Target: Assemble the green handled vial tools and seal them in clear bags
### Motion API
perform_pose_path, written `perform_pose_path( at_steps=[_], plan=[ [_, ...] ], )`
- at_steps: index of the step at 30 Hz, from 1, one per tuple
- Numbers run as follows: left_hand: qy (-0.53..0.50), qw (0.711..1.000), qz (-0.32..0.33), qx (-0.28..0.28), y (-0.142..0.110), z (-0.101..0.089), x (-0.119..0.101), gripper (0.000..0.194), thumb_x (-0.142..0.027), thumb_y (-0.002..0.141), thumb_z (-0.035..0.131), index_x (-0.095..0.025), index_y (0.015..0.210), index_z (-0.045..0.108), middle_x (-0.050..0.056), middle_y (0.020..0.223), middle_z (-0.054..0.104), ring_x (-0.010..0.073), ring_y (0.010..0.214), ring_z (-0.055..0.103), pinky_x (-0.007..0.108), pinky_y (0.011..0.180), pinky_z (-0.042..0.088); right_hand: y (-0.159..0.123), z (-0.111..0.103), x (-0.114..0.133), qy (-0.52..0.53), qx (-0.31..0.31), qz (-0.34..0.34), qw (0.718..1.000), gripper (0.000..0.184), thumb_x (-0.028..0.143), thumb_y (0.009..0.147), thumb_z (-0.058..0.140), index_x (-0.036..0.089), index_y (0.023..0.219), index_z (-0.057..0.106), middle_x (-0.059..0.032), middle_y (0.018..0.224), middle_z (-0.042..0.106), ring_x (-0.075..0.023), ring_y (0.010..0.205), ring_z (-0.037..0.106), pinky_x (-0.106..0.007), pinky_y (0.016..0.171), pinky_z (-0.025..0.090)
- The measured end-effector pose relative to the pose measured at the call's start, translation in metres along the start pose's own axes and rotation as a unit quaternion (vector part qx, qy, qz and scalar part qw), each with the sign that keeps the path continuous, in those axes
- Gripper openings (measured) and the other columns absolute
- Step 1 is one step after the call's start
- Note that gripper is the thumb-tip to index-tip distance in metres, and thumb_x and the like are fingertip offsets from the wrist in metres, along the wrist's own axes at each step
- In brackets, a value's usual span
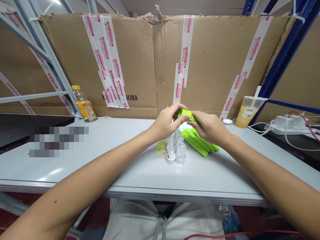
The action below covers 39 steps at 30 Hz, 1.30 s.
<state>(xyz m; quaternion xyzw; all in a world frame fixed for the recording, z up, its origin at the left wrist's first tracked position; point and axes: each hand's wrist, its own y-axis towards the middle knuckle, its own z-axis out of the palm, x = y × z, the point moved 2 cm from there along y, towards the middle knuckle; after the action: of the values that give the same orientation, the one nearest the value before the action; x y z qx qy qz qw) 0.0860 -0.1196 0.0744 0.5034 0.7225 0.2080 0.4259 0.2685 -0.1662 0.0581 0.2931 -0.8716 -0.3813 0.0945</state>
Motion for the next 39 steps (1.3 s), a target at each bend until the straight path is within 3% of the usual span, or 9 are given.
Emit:
perform_pose_path(
  at_steps=[8,12,17,27,34,39],
  plan=[
    [-0.014,1.000,0.016,0.016,0.001,0.000,-0.004,0.031,-0.049,0.089,0.061,-0.022,0.102,0.055,-0.003,0.074,0.052,0.0119,0.063,0.049,0.026,0.058,0.039,0.000,-0.001,0.007,0.010,-0.021,-0.015,1.000,0.030,0.039,0.102,0.038,0.018,0.107,0.059,-0.0073,0.082,0.067,-0.0190,0.066,0.057,-0.030,0.059,0.035],
    [-0.103,0.993,-0.045,0.033,0.000,0.002,-0.003,0.025,-0.045,0.091,0.057,-0.023,0.103,0.054,-0.005,0.065,0.049,0.0107,0.057,0.050,0.025,0.054,0.040,0.000,-0.001,0.007,-0.033,-0.035,-0.028,0.998,0.029,0.035,0.102,0.040,0.017,0.114,0.059,-0.0094,0.093,0.072,-0.0202,0.074,0.062,-0.030,0.059,0.036],
    [-0.196,0.973,-0.117,0.035,0.001,0.003,-0.010,0.015,-0.033,0.089,0.058,-0.023,0.097,0.050,-0.008,0.057,0.046,0.0081,0.046,0.045,0.021,0.045,0.036,0.001,-0.001,0.013,-0.099,-0.045,-0.042,0.993,0.034,0.036,0.103,0.037,0.014,0.108,0.062,-0.0084,0.083,0.070,-0.0185,0.068,0.059,-0.030,0.054,0.031],
    [-0.268,0.942,-0.176,0.102,0.003,-0.002,-0.013,0.025,-0.034,0.085,0.067,-0.026,0.101,0.049,-0.009,0.056,0.041,0.0062,0.043,0.038,0.021,0.042,0.030,-0.004,-0.002,0.008,-0.159,-0.073,-0.048,0.983,0.031,0.035,0.100,0.043,0.017,0.111,0.065,-0.0051,0.074,0.063,-0.0156,0.059,0.051,-0.030,0.051,0.027],
    [-0.255,0.959,-0.088,0.091,0.004,-0.004,-0.008,0.038,-0.043,0.081,0.074,-0.020,0.105,0.054,-0.004,0.069,0.054,0.0070,0.052,0.048,0.022,0.046,0.037,-0.002,-0.003,0.005,-0.059,-0.060,-0.029,0.996,0.030,0.035,0.101,0.040,0.017,0.112,0.062,-0.0073,0.080,0.067,-0.0189,0.067,0.057,-0.030,0.060,0.038],
    [-0.162,0.984,-0.054,0.044,0.001,0.000,-0.005,0.039,-0.049,0.081,0.073,-0.019,0.098,0.053,-0.004,0.068,0.053,0.0091,0.057,0.052,0.023,0.051,0.040,-0.002,-0.003,0.006,0.019,-0.034,-0.028,0.999,0.031,0.035,0.102,0.037,0.016,0.113,0.059,-0.0078,0.081,0.067,-0.0194,0.067,0.057,-0.030,0.061,0.040]
  ],
)
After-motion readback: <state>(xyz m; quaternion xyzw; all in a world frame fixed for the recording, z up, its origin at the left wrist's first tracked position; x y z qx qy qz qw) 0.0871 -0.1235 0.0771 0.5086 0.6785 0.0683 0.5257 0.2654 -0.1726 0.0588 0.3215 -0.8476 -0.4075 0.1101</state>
